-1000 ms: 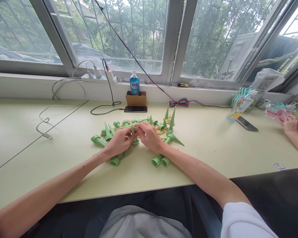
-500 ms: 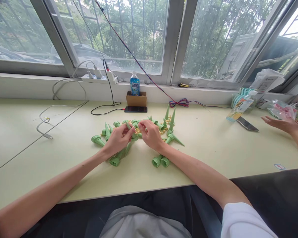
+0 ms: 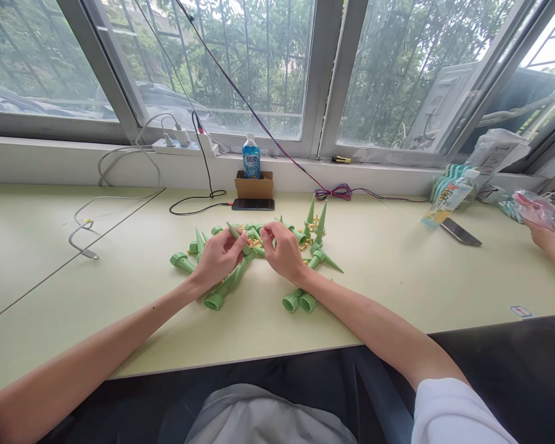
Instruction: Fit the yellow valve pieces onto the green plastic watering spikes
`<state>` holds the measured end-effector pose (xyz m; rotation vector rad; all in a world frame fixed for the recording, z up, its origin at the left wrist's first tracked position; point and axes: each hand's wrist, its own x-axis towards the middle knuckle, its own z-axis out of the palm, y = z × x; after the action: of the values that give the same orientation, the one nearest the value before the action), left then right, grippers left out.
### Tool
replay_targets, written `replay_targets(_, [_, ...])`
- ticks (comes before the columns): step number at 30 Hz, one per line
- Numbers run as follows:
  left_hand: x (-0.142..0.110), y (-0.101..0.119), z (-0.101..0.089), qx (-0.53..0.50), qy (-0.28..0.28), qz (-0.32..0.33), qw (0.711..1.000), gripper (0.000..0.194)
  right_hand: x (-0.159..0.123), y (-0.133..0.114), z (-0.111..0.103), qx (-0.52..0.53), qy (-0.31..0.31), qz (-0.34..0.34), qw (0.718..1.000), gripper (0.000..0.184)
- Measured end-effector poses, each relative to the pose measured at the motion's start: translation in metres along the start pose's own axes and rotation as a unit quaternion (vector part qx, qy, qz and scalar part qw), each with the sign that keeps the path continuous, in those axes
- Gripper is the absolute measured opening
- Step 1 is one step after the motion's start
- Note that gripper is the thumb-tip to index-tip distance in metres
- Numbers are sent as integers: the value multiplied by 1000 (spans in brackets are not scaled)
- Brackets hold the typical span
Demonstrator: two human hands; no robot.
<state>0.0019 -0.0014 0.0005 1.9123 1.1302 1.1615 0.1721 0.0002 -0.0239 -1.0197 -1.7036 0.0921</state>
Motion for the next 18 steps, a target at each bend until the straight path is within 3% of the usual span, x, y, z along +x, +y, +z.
replay_targets(8, [0, -2, 1, -55, 5, -11, 998, 32, -1, 2, 2, 26, -47, -3, 999, 22])
replay_targets(18, [0, -3, 0, -32, 16, 8, 999, 31, -2, 2, 3, 49, -88, -18, 995, 23])
